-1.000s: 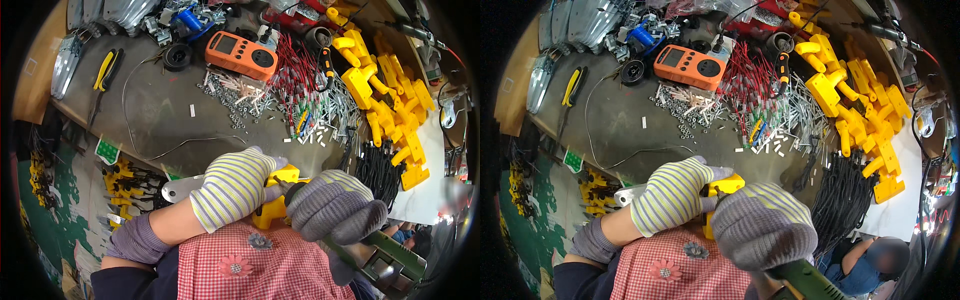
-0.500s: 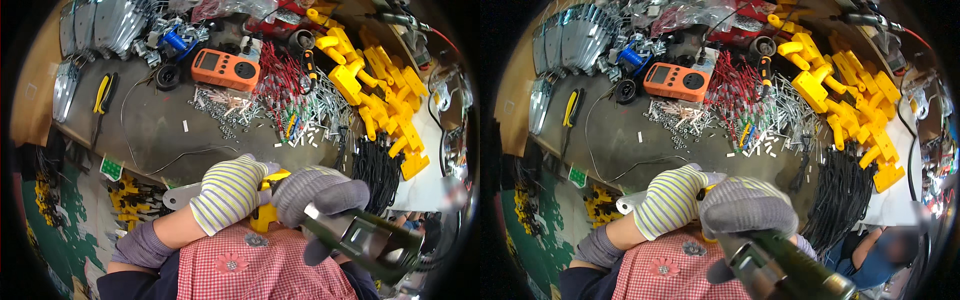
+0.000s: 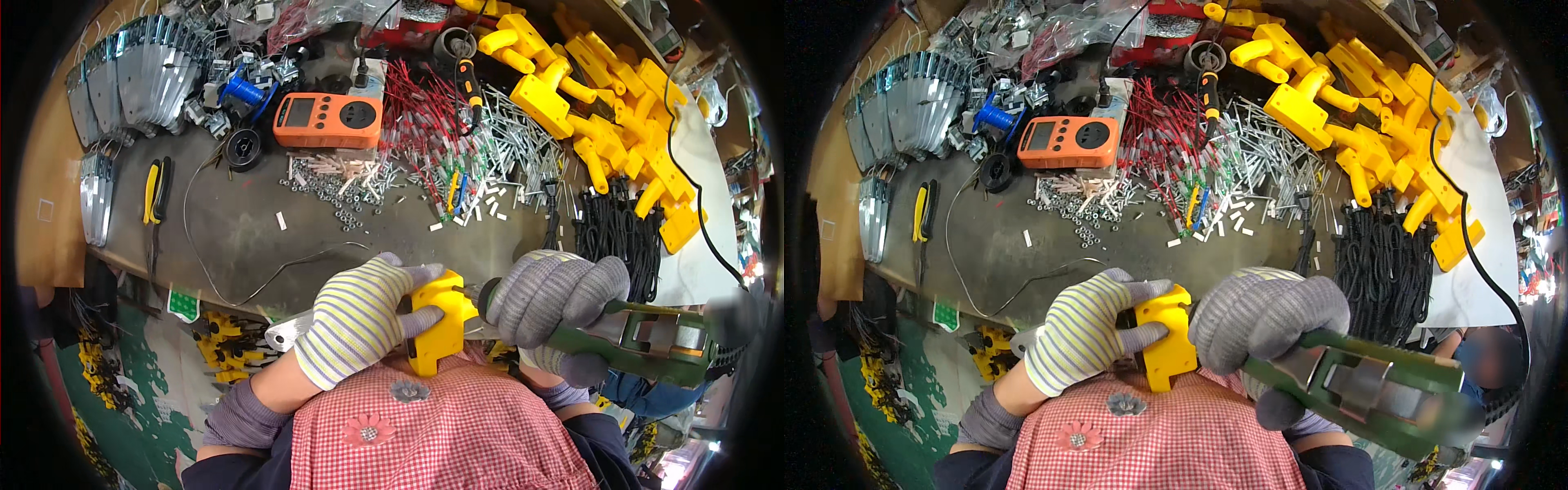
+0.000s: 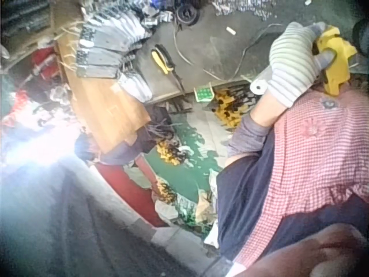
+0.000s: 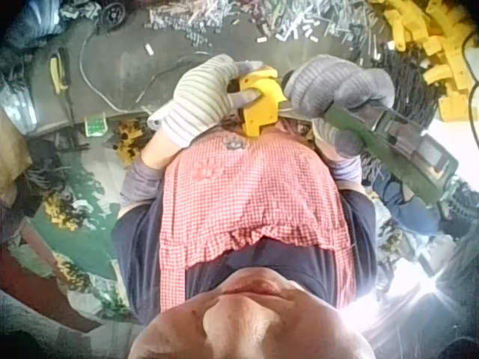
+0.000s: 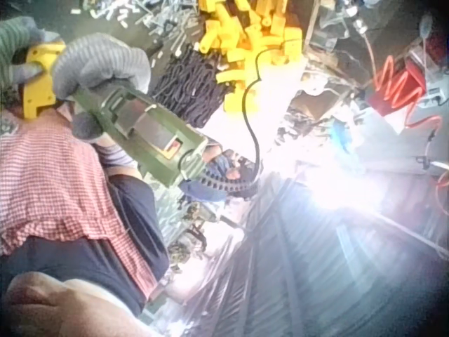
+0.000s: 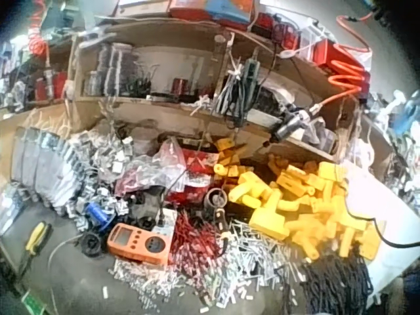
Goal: Assembling a yellow plastic electronic housing by inserting wires and using a soldering iron.
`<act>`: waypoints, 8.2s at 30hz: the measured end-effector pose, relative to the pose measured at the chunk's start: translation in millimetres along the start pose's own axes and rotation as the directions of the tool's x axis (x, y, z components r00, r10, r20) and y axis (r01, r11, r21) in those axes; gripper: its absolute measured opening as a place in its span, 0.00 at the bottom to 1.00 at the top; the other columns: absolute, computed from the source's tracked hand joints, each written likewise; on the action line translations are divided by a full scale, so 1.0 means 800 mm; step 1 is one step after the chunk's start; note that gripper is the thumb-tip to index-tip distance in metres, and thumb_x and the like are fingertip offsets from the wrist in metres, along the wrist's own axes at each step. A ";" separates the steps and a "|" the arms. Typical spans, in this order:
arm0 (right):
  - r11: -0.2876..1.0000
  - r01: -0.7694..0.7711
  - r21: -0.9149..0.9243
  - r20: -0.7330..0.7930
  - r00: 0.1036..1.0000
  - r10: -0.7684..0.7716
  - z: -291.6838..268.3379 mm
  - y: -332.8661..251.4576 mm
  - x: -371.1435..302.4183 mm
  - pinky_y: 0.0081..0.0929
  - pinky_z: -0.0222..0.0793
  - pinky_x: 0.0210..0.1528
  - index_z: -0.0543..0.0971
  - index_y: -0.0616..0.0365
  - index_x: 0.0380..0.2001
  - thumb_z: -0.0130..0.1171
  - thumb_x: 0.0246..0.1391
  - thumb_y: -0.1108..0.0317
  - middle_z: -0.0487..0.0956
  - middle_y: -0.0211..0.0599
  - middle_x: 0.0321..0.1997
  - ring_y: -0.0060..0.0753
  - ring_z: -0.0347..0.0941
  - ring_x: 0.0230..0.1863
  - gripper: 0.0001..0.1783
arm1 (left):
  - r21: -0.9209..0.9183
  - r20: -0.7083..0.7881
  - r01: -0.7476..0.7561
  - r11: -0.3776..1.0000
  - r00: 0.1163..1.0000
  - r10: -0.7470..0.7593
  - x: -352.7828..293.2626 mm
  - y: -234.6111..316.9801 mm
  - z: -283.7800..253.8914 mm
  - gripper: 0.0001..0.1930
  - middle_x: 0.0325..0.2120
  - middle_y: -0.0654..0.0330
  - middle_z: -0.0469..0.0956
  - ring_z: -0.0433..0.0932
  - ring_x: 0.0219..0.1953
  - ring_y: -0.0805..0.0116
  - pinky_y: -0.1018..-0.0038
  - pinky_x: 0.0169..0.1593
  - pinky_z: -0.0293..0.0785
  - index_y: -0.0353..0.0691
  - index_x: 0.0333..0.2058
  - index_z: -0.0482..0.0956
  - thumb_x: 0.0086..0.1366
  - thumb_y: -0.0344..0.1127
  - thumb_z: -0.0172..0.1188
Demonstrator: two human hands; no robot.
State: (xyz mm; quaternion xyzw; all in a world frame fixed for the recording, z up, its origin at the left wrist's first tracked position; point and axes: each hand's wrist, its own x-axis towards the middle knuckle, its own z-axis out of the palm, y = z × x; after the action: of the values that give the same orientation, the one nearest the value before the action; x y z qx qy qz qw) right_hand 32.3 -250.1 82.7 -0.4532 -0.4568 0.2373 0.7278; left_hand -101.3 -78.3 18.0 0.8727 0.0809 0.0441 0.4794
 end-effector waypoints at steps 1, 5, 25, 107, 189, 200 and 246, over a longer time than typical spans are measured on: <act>0.994 0.032 0.105 0.049 0.998 -0.038 -0.002 0.002 0.004 0.39 0.77 0.30 0.74 0.54 0.26 0.75 0.48 0.56 0.80 0.45 0.23 0.43 0.78 0.23 0.20 | -0.001 0.015 0.019 1.000 1.000 -0.019 0.000 0.004 -0.001 0.26 0.34 0.52 0.81 0.82 0.36 0.54 0.69 0.41 0.77 0.43 0.53 0.82 0.56 0.43 0.72; 0.972 0.124 0.200 0.084 0.986 -0.144 -0.008 0.014 0.014 0.38 0.76 0.30 0.75 0.56 0.25 0.78 0.44 0.61 0.81 0.45 0.23 0.44 0.78 0.23 0.20 | 0.016 0.005 0.029 0.999 1.000 -0.029 0.001 0.009 -0.001 0.26 0.33 0.52 0.80 0.81 0.35 0.55 0.69 0.41 0.77 0.43 0.53 0.82 0.56 0.43 0.72; 0.935 0.147 0.324 0.066 0.982 -0.177 -0.025 0.004 0.014 0.36 0.70 0.40 0.72 0.58 0.40 0.67 0.57 0.51 0.73 0.31 0.21 0.32 0.72 0.23 0.23 | 0.084 0.057 0.024 0.996 0.998 -0.029 0.008 0.008 -0.006 0.25 0.34 0.52 0.81 0.82 0.36 0.52 0.67 0.41 0.77 0.44 0.52 0.83 0.56 0.46 0.71; 0.595 0.393 0.701 -0.578 0.802 0.151 -0.071 0.068 -0.088 0.30 0.66 0.57 0.75 0.58 0.42 0.60 0.62 0.55 0.59 0.18 0.20 0.18 0.56 0.21 0.17 | 0.493 -0.288 -0.274 0.826 0.844 0.452 -0.032 -0.050 -0.006 0.12 0.23 0.64 0.73 0.71 0.28 0.62 0.62 0.36 0.65 0.49 0.27 0.80 0.42 0.35 0.72; 0.653 0.444 0.614 -0.643 0.761 0.087 -0.047 0.048 -0.156 0.27 0.62 0.51 0.74 0.53 0.41 0.62 0.60 0.43 0.56 0.16 0.18 0.17 0.54 0.21 0.24 | 0.539 -0.108 -0.473 0.697 0.782 0.614 -0.021 -0.050 -0.008 0.13 0.23 0.58 0.72 0.71 0.27 0.56 0.63 0.34 0.69 0.38 0.34 0.82 0.48 0.22 0.69; 0.666 0.427 0.612 -0.625 0.777 0.076 -0.033 0.056 -0.154 0.28 0.63 0.52 0.73 0.56 0.46 0.60 0.62 0.49 0.57 0.17 0.20 0.17 0.56 0.23 0.22 | 0.454 -0.477 -0.219 0.864 0.759 0.443 -0.021 -0.055 -0.032 0.07 0.26 0.58 0.77 0.76 0.29 0.61 0.66 0.37 0.73 0.40 0.33 0.82 0.54 0.24 0.64; 0.631 0.376 0.679 -0.586 0.795 0.158 -0.035 0.053 -0.147 0.29 0.66 0.57 0.73 0.55 0.40 0.59 0.64 0.54 0.58 0.18 0.19 0.18 0.55 0.22 0.16 | 0.471 -0.328 -0.242 0.848 0.845 0.423 -0.100 -0.060 0.038 0.11 0.24 0.67 0.75 0.72 0.33 0.63 0.60 0.45 0.64 0.51 0.26 0.83 0.43 0.40 0.76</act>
State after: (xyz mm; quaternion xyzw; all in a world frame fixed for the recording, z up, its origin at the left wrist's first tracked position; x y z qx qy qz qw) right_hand 4.7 -331.8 -11.8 -0.1195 -0.0867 0.2058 0.9674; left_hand -179.9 -92.6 -38.8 0.9236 0.0330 0.2969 0.2401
